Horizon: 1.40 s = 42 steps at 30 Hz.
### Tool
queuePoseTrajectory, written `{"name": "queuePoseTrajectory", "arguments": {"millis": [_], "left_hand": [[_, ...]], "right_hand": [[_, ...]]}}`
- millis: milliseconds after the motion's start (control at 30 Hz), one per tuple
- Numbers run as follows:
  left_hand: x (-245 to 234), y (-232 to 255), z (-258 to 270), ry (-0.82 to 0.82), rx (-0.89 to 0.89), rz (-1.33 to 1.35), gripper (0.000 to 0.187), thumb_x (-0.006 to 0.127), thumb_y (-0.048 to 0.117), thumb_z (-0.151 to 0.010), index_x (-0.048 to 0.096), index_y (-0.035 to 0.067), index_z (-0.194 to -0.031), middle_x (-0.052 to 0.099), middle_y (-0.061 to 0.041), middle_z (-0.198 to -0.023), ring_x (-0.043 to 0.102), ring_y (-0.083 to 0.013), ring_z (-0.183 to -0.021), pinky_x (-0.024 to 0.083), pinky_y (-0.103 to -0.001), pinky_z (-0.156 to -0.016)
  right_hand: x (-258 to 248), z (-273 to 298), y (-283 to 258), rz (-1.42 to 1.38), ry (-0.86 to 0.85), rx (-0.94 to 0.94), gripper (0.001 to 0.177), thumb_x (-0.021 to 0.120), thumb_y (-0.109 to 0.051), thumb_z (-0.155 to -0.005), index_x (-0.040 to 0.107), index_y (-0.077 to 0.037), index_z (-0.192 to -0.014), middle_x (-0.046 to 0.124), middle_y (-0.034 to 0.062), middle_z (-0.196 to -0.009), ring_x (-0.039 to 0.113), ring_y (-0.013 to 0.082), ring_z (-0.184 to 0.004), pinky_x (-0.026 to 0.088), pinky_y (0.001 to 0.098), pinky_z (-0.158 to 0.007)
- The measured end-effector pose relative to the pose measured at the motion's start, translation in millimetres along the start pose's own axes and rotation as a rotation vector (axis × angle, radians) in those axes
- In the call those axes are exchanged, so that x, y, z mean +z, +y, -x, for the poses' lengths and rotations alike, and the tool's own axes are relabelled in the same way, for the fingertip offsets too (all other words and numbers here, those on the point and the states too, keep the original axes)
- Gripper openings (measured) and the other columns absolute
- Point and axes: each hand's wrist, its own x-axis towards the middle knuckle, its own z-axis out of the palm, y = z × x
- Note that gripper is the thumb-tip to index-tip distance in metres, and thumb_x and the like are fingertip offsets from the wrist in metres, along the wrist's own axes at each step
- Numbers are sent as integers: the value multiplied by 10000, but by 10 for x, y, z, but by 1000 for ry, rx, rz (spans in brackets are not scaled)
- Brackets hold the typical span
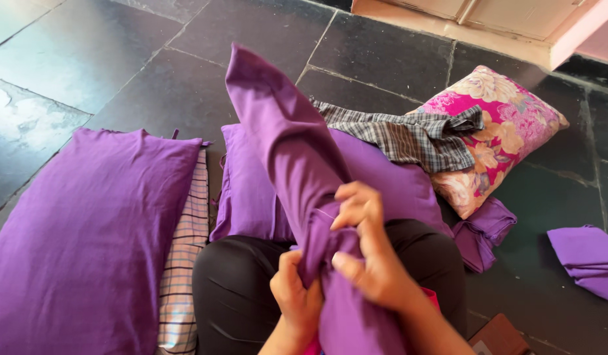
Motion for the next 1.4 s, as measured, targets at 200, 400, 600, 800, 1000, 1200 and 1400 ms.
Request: {"name": "queuePoseTrajectory", "arguments": {"millis": [200, 400, 600, 800, 1000, 1200, 1400], "left_hand": [[0, 628, -351, -195, 188, 114, 361, 789, -1, -797, 579, -21, -1090, 610, -109, -685, 615, -243, -541, 446, -337, -507], [-252, 676, -1327, -444, 349, 80, 142, 701, 5, -809, 637, 54, -926, 624, -87, -786, 654, -256, -700, 504, -350, -631], [293, -81, -3030, -60, 598, -519, 656, 834, 277, -885, 510, -55, -1349, 573, -241, -1327, 527, -412, -1233, 463, -487, -1044], [746, -710, -3894, -142, 302, -469, 492, 904, 338, -759, 740, 47, -1120, 724, -175, -1040, 661, -369, -967, 513, -479, -871], [537, -992, -4251, 92, 128, -410, 278, 899, 278, -779, 803, 21, -823, 693, -138, -649, 672, -233, -557, 496, -392, -557], [434, -1185, -4372, 116, 54, -415, 532, 857, 328, -954, 618, -34, -645, 460, -112, -508, 422, -269, -508, 360, -424, -510], [525, -1866, -3826, 154, -106, 521, 319, 508, 328, -1133, 615, 53, -1010, 689, 6, -879, 625, -100, -750, 522, -290, -648]], "right_hand": [[-422, -94, 114, -59, -252, 131, 447, 581, -186, -740, 631, -60, -1166, 535, 146, -1281, 560, 313, -1250, 394, 404, -1137], [-609, -218, 87, 258, -395, 31, 452, 660, -92, -652, 617, -70, -1102, 520, 136, -1171, 547, 319, -1139, 457, 391, -1011], [-406, -262, -79, 774, -292, 38, 660, 710, -122, -602, 586, -63, -1248, 527, 213, -1237, 543, 399, -1117, 481, 455, -897], [-97, -426, 120, 842, -340, 117, 845, 596, 50, -711, 460, -165, -1517, 538, 164, -1085, 567, 359, -980, 486, 465, -838], [-360, -335, 200, 709, -303, 183, 1000, 627, 96, -639, 400, -230, -1557, 546, 186, -1041, 631, 404, -917, 525, 480, -784], [-462, -207, 197, 681, -244, 316, 1008, 659, 86, -636, 380, -214, -1557, 628, 133, -983, 668, 374, -912, 537, 476, -766], [-416, -148, 207, 633, -175, 266, 991, 658, 74, -599, 411, -177, -1525, 664, 126, -1034, 671, 359, -946, 542, 456, -772]]}}
